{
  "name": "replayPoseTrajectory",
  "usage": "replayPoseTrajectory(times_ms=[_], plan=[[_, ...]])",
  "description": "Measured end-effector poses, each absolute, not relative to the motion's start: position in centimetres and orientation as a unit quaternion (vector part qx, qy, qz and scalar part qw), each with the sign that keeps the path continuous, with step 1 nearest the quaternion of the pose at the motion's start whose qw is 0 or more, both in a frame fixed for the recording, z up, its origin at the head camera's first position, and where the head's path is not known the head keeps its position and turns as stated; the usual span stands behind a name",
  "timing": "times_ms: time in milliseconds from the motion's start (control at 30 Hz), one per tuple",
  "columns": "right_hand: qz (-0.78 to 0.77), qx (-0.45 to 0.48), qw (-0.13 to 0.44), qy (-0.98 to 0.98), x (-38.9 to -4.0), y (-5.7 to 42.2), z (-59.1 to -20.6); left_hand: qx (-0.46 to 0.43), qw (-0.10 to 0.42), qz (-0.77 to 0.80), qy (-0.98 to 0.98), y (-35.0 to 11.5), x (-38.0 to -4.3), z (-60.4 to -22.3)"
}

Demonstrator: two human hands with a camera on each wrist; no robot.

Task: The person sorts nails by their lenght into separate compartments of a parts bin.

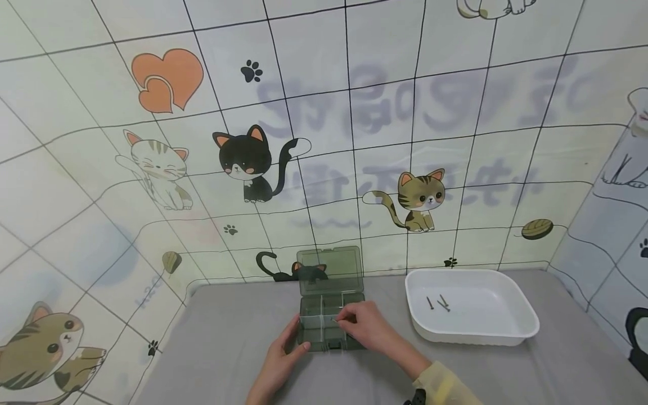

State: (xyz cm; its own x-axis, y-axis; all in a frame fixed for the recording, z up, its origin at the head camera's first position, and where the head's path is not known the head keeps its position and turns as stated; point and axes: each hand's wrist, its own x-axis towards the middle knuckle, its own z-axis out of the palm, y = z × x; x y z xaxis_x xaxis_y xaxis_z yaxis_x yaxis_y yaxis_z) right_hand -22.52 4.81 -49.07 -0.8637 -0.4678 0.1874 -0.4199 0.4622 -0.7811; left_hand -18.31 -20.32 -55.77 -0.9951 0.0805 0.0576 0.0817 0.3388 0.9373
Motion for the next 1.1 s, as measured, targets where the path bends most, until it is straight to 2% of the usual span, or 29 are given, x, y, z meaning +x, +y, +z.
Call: replayPoseTrajectory(times_ms=[300,700,1100], plan=[[-0.444,-0.275,0.027,0.852,-22.3,4.9,-49.6,-0.048,-0.002,-0.58,-0.813,-20.3,-18.3,-55.8],[-0.458,-0.281,0.008,0.843,-21.3,8.5,-48.5,-0.047,-0.008,-0.575,-0.817,-20.4,-18.2,-55.5],[-0.457,-0.155,-0.042,0.875,-22.3,15.6,-46.4,-0.045,-0.007,-0.568,-0.822,-20.3,-18.3,-55.6]])
